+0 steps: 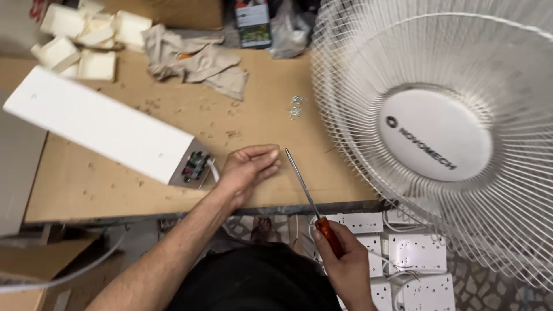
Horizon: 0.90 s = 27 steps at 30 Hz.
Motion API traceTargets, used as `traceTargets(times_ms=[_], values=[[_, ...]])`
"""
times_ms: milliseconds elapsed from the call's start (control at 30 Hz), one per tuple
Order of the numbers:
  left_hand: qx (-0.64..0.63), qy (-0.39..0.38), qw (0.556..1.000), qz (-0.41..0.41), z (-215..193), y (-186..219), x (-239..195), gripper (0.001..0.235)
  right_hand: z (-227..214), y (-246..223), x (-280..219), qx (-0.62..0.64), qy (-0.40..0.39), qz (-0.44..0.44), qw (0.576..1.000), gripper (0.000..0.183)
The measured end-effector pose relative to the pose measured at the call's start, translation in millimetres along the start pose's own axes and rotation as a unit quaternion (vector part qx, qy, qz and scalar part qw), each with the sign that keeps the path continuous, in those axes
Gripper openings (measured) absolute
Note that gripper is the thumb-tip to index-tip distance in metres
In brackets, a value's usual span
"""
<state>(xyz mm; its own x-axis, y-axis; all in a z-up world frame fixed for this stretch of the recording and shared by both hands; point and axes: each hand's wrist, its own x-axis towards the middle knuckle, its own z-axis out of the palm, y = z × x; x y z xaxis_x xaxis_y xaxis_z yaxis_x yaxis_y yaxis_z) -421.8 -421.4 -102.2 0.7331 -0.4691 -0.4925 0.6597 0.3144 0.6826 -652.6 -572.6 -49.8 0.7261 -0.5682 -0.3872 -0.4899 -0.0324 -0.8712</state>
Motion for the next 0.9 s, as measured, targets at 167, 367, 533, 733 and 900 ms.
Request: traceTargets(times_ms=[167,367,533,733,900], values=[[-0.072,0.023,0.997,-0.011,-5,-8,-23,0.024,2,7,0,-0.034,-0.029,-0.054,0.998,0.032],[-0.096,0.021,0.995,-0.031,-11,-7,-37,0.025,-1,11,-2,-0.056,-0.031,-0.035,0.997,0.034],[-0.071,0.042,0.996,-0.036,-8,-6,-44,0.025,-6,18,-10,-0.077,-0.03,-0.026,0.996,0.035],[-0.041,0.07,0.996,-0.046,-5,-7,-49,0.023,-8,22,-18,-0.098,-0.023,-0.05,0.994,0.035],[-0.016,0.074,0.997,0.005,-2,-9,-32,0.022,-8,58,-14,-0.078,-0.02,-0.067,0.994,0.034]])
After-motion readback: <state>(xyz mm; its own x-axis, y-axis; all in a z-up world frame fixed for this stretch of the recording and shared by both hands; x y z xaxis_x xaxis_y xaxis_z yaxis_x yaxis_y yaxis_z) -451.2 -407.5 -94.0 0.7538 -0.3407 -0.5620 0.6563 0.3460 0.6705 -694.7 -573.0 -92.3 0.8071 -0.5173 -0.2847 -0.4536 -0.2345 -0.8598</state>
